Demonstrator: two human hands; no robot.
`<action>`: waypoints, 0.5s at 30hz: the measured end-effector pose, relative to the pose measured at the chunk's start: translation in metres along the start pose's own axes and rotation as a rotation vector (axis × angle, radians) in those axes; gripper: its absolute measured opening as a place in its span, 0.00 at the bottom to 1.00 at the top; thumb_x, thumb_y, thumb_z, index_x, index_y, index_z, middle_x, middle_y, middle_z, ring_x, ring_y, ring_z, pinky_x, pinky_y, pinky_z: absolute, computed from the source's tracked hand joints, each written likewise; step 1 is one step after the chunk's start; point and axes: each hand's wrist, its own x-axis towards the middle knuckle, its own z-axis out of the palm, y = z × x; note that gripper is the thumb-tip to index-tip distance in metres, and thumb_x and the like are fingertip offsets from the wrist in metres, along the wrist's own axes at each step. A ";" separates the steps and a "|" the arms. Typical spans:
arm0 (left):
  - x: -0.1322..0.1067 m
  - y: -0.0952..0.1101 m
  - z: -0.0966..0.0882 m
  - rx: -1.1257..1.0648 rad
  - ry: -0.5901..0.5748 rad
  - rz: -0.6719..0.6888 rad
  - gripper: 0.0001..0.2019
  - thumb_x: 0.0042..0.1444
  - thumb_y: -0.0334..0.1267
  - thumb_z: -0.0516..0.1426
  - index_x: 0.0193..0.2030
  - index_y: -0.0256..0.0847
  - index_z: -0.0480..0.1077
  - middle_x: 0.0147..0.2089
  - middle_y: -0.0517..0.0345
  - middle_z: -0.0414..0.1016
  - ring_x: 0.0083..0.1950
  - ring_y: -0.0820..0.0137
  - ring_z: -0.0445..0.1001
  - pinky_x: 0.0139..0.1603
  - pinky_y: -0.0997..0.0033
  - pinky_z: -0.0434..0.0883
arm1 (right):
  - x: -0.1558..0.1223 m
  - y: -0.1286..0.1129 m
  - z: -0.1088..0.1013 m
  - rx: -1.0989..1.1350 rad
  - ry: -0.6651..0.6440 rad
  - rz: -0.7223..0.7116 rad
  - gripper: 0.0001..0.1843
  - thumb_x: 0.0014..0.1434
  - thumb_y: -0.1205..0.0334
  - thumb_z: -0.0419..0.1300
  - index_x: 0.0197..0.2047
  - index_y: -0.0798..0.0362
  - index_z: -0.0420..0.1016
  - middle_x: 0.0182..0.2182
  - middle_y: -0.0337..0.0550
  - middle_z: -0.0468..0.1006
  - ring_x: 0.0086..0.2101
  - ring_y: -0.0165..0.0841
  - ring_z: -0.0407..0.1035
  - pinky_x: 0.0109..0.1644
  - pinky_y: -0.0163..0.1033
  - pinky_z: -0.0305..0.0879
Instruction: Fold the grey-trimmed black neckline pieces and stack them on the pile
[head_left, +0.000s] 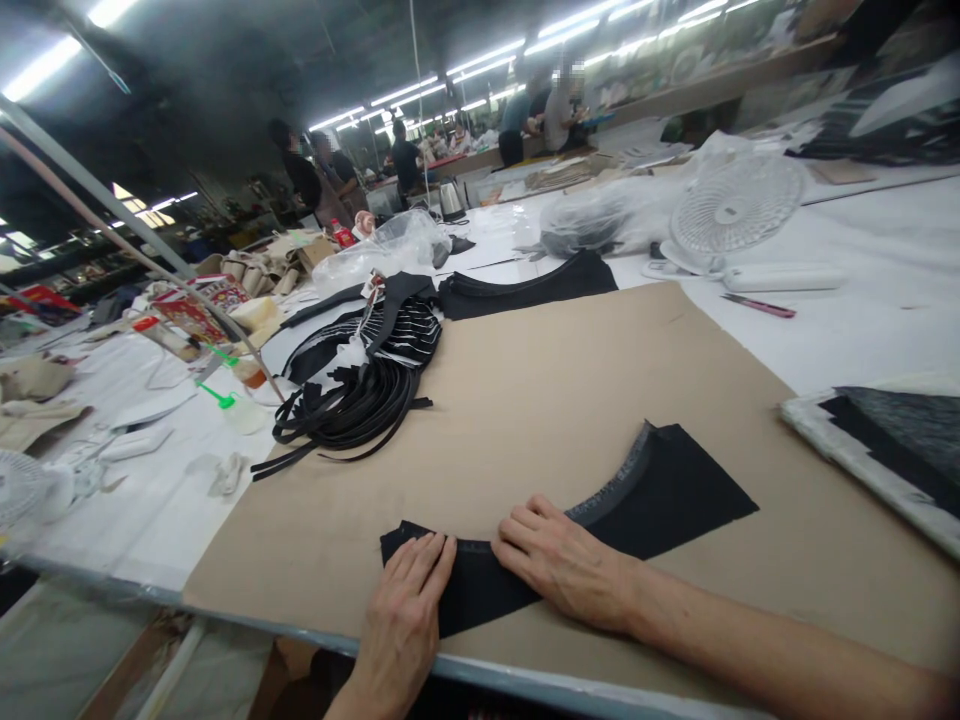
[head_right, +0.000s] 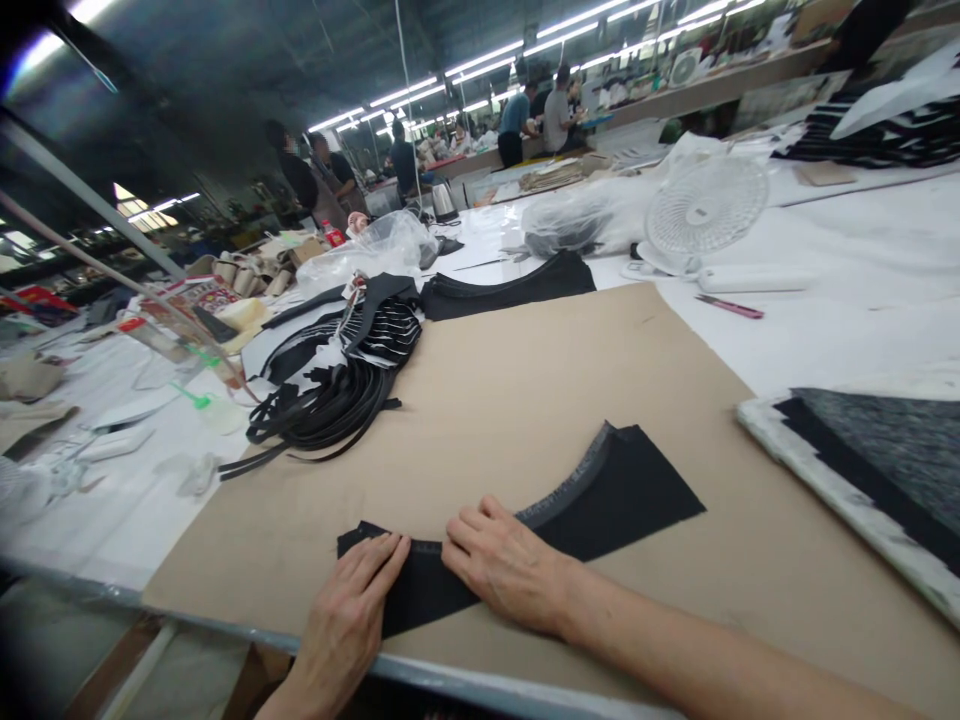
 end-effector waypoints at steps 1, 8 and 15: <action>-0.002 -0.002 -0.001 0.016 -0.012 0.027 0.27 0.59 0.22 0.44 0.63 0.40 0.63 0.57 0.50 0.73 0.58 0.65 0.70 0.59 0.59 0.69 | 0.000 0.001 -0.002 0.021 -0.009 0.016 0.07 0.67 0.69 0.50 0.41 0.54 0.69 0.36 0.43 0.71 0.37 0.36 0.61 0.44 0.43 0.53; 0.005 -0.028 -0.007 -0.101 0.086 -0.077 0.19 0.60 0.23 0.48 0.51 0.44 0.72 0.52 0.54 0.75 0.54 0.67 0.72 0.58 0.58 0.66 | -0.005 0.013 -0.027 0.191 -0.066 0.231 0.12 0.59 0.54 0.63 0.39 0.53 0.68 0.39 0.45 0.72 0.41 0.39 0.64 0.48 0.45 0.55; 0.061 0.023 -0.013 -0.438 -0.158 -0.321 0.13 0.56 0.30 0.57 0.48 0.45 0.72 0.44 0.56 0.76 0.48 0.62 0.72 0.50 0.57 0.69 | 0.004 0.019 -0.030 0.288 -0.200 0.347 0.12 0.53 0.57 0.65 0.38 0.53 0.71 0.38 0.44 0.73 0.43 0.41 0.66 0.50 0.48 0.57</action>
